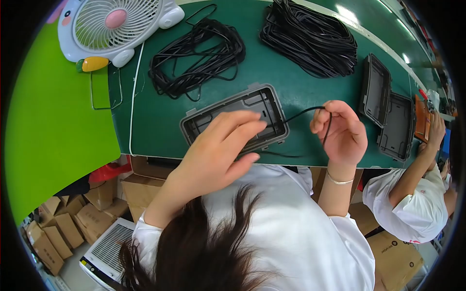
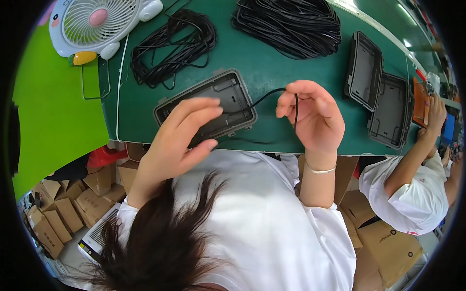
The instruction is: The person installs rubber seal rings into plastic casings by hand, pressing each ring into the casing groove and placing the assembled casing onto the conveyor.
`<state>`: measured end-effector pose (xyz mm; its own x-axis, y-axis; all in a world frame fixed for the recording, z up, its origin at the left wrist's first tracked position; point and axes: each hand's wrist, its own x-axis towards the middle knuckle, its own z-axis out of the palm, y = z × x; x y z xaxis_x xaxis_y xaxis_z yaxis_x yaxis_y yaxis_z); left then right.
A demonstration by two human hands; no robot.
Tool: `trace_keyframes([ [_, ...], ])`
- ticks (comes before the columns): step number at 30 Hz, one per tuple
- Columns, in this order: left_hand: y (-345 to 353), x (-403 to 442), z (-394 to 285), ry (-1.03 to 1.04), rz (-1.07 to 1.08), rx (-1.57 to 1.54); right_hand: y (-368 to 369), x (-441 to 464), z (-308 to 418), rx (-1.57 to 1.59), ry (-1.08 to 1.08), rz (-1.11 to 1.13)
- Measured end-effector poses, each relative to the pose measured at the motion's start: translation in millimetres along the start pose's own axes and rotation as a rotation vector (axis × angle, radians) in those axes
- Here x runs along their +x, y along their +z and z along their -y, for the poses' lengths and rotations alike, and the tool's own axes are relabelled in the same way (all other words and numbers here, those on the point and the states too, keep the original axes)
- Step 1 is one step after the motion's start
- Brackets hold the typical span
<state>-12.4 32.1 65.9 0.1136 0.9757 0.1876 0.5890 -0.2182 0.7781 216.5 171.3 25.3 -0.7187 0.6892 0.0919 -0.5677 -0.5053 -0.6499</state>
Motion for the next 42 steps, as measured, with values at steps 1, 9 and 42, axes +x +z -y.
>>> trace_keyframes([
  [1, 5.4, 4.0, -2.6, 0.019, -0.048, -0.028, 8.4, 2.2, -0.6, -0.058, -0.026, 0.072],
  [9, 4.1, -1.0, 5.7, 0.053, -0.121, -0.19, 97.4, 9.9, 8.6, -0.751, -0.331, 0.409],
  [42, -18.1, -36.6, 20.1, -0.452, -0.335, -0.755, 54.3, 8.1, 28.7, -1.104, 0.011, -0.139],
])
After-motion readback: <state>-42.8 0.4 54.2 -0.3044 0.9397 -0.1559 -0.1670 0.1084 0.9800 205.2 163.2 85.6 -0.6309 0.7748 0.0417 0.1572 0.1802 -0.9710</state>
